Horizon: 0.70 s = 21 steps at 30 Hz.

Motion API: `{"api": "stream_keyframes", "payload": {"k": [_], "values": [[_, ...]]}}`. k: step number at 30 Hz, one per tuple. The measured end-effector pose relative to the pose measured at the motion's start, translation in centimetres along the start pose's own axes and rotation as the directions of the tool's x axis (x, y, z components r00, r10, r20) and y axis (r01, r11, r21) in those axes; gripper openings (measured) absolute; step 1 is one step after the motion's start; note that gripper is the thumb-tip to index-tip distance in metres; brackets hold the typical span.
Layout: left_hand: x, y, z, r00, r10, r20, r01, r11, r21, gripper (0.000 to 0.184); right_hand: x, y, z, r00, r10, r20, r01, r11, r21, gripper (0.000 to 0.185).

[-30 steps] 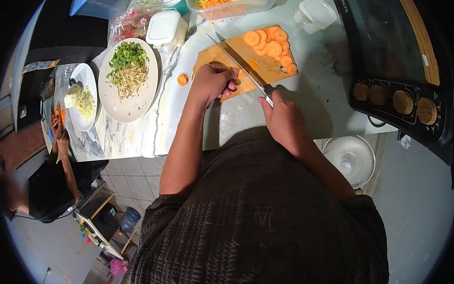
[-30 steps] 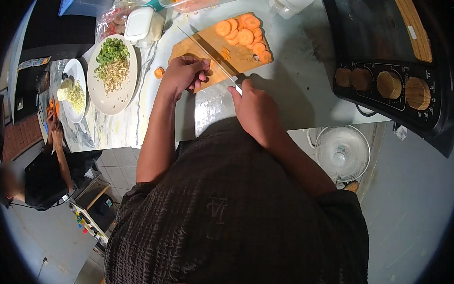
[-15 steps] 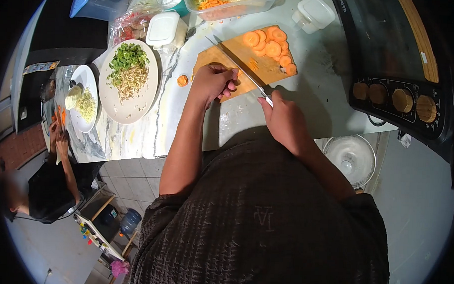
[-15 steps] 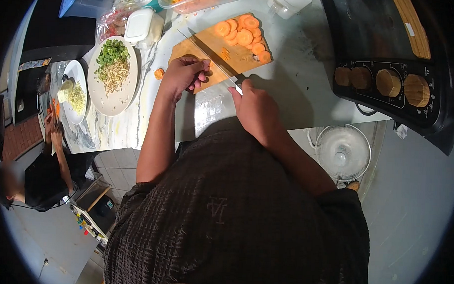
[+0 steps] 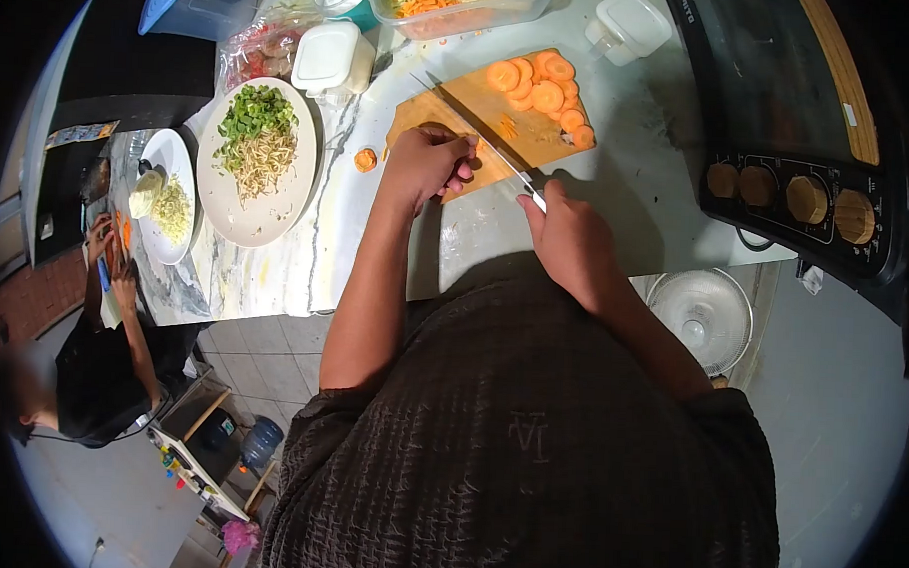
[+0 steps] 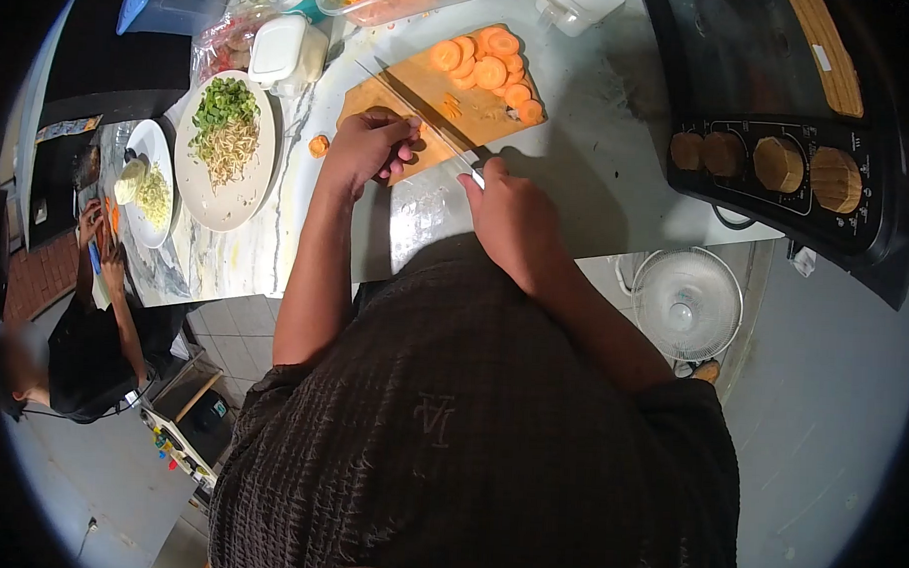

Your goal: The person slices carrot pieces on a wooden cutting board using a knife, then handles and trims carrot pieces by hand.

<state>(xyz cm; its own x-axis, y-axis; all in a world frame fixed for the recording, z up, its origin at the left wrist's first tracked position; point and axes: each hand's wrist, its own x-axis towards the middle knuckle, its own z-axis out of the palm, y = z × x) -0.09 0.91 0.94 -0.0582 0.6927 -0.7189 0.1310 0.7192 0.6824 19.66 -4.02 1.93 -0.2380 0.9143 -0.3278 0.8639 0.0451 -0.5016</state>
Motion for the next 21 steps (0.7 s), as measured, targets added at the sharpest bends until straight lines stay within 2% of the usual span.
{"api": "stream_keyframes", "payload": {"k": [10, 21], "values": [[0.2, -0.1, 0.0, 1.0, -0.004, -0.004, 0.004, 1.0, 0.015, 0.024, -0.2, -0.1, -0.1, 1.0, 0.014, 0.02, -0.013, 1.0, -0.011, 0.035], [0.1, -0.1, 0.0, 1.0, 0.002, 0.007, -0.002, 1.0, 0.02, 0.024, -0.2, -0.8, 0.7, 0.992, 0.112, 0.063, -0.113, 0.994, 0.007, 0.036]]}}
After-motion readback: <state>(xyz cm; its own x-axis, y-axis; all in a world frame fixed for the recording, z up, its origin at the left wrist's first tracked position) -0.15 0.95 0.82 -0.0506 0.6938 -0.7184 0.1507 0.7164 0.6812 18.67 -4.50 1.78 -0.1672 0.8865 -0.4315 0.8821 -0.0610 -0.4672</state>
